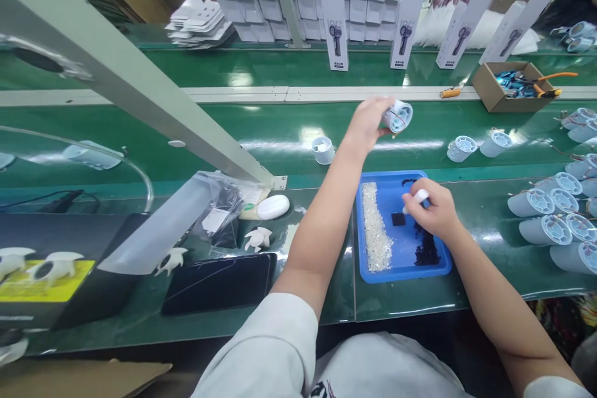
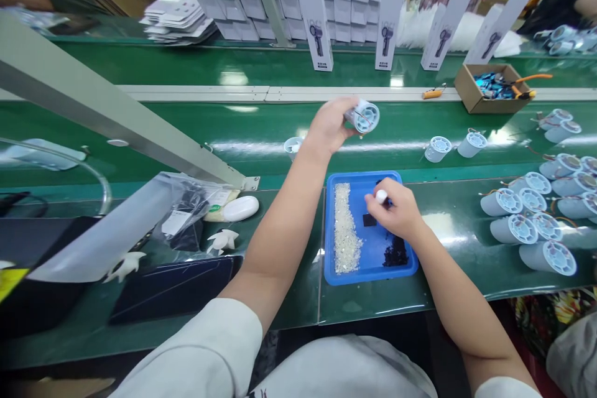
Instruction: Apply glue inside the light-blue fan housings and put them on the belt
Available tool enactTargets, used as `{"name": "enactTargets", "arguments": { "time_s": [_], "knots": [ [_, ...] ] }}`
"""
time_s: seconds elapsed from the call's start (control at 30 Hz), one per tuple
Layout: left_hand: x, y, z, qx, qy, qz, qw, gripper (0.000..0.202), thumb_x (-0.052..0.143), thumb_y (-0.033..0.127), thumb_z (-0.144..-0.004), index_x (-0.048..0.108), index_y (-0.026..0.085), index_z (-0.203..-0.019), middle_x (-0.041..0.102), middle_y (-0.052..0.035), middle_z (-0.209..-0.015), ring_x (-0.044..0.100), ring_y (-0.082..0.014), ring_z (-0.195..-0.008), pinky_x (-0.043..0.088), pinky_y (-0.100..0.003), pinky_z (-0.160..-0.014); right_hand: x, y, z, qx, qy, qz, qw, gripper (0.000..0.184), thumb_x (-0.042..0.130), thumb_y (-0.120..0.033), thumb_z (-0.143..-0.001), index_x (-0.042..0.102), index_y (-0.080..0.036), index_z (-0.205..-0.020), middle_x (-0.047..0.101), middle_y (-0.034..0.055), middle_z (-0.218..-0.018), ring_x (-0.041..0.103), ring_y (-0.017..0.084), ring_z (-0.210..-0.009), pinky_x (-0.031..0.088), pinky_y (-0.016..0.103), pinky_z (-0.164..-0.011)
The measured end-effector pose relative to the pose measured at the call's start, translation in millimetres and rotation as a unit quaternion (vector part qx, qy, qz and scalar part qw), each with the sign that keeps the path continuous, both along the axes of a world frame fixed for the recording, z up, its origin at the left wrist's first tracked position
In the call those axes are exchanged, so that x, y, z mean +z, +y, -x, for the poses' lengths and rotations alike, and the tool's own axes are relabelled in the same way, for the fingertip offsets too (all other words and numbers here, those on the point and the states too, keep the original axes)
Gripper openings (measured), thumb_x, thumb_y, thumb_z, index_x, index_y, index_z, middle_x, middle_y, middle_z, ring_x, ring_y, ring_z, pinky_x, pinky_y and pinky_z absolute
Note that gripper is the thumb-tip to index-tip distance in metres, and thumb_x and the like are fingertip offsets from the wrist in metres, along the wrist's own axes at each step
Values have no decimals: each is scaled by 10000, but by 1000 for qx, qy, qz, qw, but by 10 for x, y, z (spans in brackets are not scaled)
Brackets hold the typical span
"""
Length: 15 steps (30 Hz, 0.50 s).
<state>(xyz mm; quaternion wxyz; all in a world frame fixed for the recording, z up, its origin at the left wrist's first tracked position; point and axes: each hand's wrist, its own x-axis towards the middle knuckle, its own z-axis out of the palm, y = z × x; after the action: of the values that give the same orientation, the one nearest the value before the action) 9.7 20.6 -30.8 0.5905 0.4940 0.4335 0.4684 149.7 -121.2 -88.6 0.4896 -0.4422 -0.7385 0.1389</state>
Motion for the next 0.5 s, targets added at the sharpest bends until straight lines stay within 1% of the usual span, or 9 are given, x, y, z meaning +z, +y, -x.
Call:
{"name": "enactTargets", "arguments": {
  "time_s": [0.03, 0.07, 0.13, 0.2, 0.27, 0.33, 0.4, 0.5],
  "knots": [
    [-4, -36, -53, -16, -8, 6, 1000, 145, 515, 297, -891, 557, 161, -862, 641, -59, -903, 639, -176, -902, 561, -337, -804, -9, -2, 1, 20, -2, 9, 1000, 206, 626, -189, -790, 494, -224, -636, 504, -49, -560, 436, 96, -488, 364, 257, -491],
    [-8, -69, -102, -28, -15, 14, 999, 144, 521, 281, -888, 537, 160, -811, 619, -44, -833, 627, -155, -817, 562, -326, -770, -20, 0, -3, 26, 5, 11, 1000, 194, 633, -185, -795, 508, -222, -650, 519, -49, -573, 454, 95, -494, 376, 253, -496],
    [-8, -123, -176, -40, -20, 30, 999, 175, 527, 264, -891, 503, 163, -751, 564, -12, -724, 575, -116, -667, 553, -300, -699, -45, 18, -23, -3, 58, -10, 998, 160, 632, -194, -822, 536, -222, -697, 558, -41, -627, 520, 101, -530, 428, 256, -530],
    [-1, -161, -219, -43, -7, 51, 998, 188, 530, 240, -896, 483, 166, -731, 526, 11, -663, 529, -95, -581, 527, -270, -627, -66, 47, -52, -50, 143, -41, 988, 94, 618, -223, -858, 566, -227, -781, 591, -27, -715, 599, 113, -583, 489, 271, -580],
    [10, -187, -239, -47, 18, 66, 997, 179, 532, 211, -896, 477, 167, -731, 516, 22, -643, 517, -89, -555, 499, -246, -575, -81, 77, -78, -81, 216, -61, 971, 43, 611, -267, -882, 581, -237, -872, 605, -16, -801, 668, 130, -650, 541, 290, -634],
    [17, -203, -247, -53, 35, 72, 995, 165, 528, 185, -894, 477, 167, -738, 517, 26, -641, 521, -91, -551, 485, -238, -546, -92, 100, -95, -101, 249, -62, 961, 89, 619, -309, -886, 581, -249, -940, 620, 0, -878, 716, 158, -758, 570, 311, -698],
    [20, -214, -250, -58, 36, 71, 995, 153, 521, 170, -894, 482, 165, -746, 525, 26, -650, 529, -95, -553, 487, -242, -539, -103, 114, -104, -117, 249, -48, 960, 132, 625, -337, -885, 574, -256, -976, 646, 17, -929, 729, 183, -860, 575, 323, -731],
    [26, -228, -245, -63, 27, 68, 995, 149, 523, 166, -890, 485, 163, -746, 539, 25, -658, 541, -96, -556, 494, -246, -550, -120, 118, -111, -133, 239, -14, 962, 159, 614, -360, -891, 563, -257, -1001, 692, 37, -954, 725, 198, -912, 568, 326, -723]
  ]
}}
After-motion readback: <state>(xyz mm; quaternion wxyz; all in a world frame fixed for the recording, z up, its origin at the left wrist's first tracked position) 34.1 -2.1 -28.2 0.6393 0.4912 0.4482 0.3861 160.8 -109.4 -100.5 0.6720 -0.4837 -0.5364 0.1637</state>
